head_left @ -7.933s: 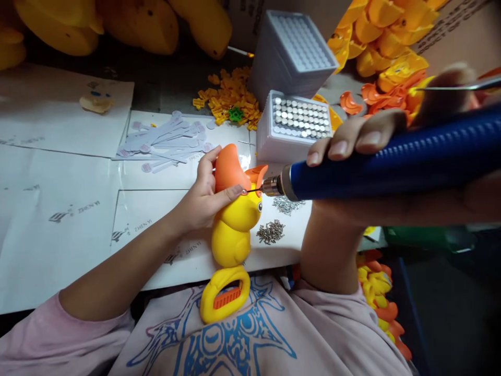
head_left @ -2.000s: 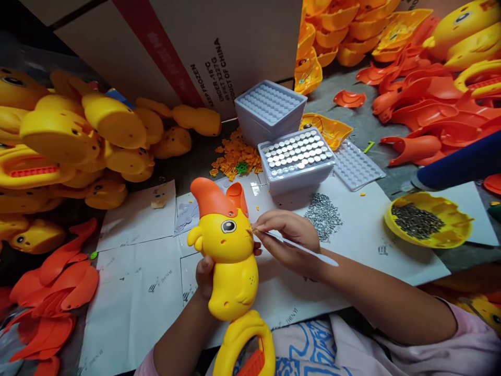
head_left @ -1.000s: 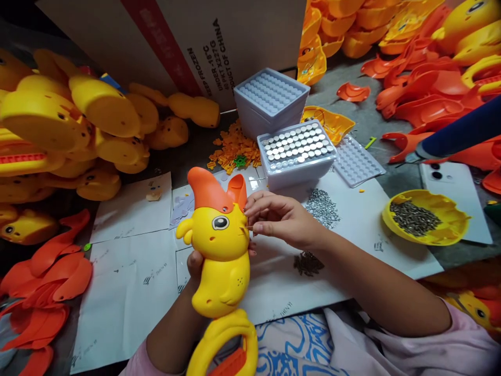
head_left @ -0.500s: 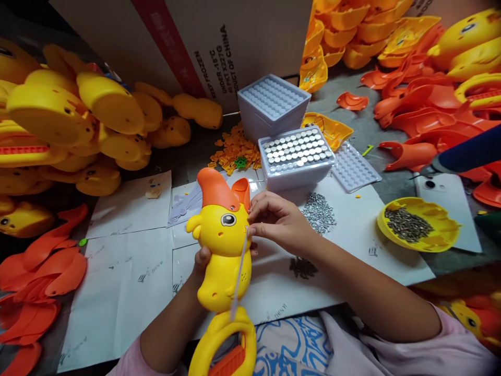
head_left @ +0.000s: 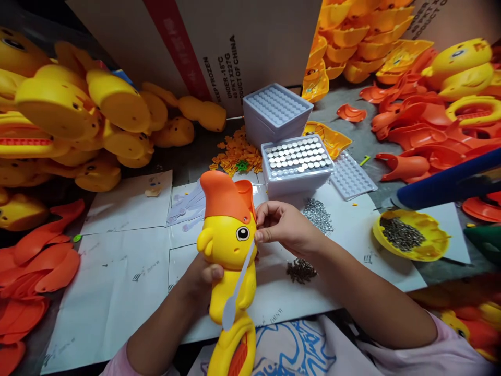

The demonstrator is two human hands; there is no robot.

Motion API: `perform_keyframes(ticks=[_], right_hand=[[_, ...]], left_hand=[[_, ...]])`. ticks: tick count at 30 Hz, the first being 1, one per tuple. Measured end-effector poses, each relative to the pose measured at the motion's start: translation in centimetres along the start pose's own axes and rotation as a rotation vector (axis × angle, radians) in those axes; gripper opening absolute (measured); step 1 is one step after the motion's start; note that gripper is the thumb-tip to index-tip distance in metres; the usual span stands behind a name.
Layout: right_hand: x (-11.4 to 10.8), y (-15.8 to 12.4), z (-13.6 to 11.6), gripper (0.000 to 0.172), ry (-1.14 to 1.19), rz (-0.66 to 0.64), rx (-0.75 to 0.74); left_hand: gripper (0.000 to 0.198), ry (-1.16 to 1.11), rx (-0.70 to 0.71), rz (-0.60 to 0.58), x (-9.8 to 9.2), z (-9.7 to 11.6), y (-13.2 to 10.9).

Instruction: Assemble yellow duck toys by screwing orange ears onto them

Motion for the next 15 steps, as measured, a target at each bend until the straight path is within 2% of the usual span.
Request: perform_keyframes(ticks=[3, 6, 8, 10, 11, 13, 15], right_hand=[[0.1, -0.1, 0.3, 0.055, -0.013, -0.001, 0.019], [0.5, -0.1, 0.3, 0.053, -0.092, 0.016, -0.052], [0.6, -0.2, 0.3, 0.052, -0.169, 0.051, -0.125], [1.2, -0.4, 0.6, 0.054, -0.235, 0.034, -0.152], [1.8, -0.5, 0.9, 0.061, -0.262, -0.021, -0.141], [3.1, -1.4, 1.6, 0.09, -0.308, -0.177, -0.09], [3.4, -3.0, 2.1, 0.123, -0.351, -0.261, -0.037]], left_hand=[[0.05, -0.011, 0.012, 0.033, -0.4, 0.2, -0.2], [0.054, -0.033, 0.056, 0.103, -0.3, 0.9, 0.3], [0.061, -0.042, 0.14, 0.154, 0.0, 1.8, 1.1], [0.079, -0.024, 0.311, 0.22, 0.1, 3.1, 1.6], [0.093, -0.011, 0.408, 0.263, 0.0, 3.8, 1.5], [0.113, 0.034, 0.597, 0.314, 0.3, 4.8, 0.8], [0.118, 0.155, 0.684, 0.241, 1.8, 5.0, 0.0]])
Point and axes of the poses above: each hand's wrist, its own y-axis towards the middle knuckle, its own x-axis out of the palm, z = x × y, the point moved 9 cm from there along y, towards the middle knuckle, and after that the axes turned 3 degrees about -x, right-handed, at the moved point
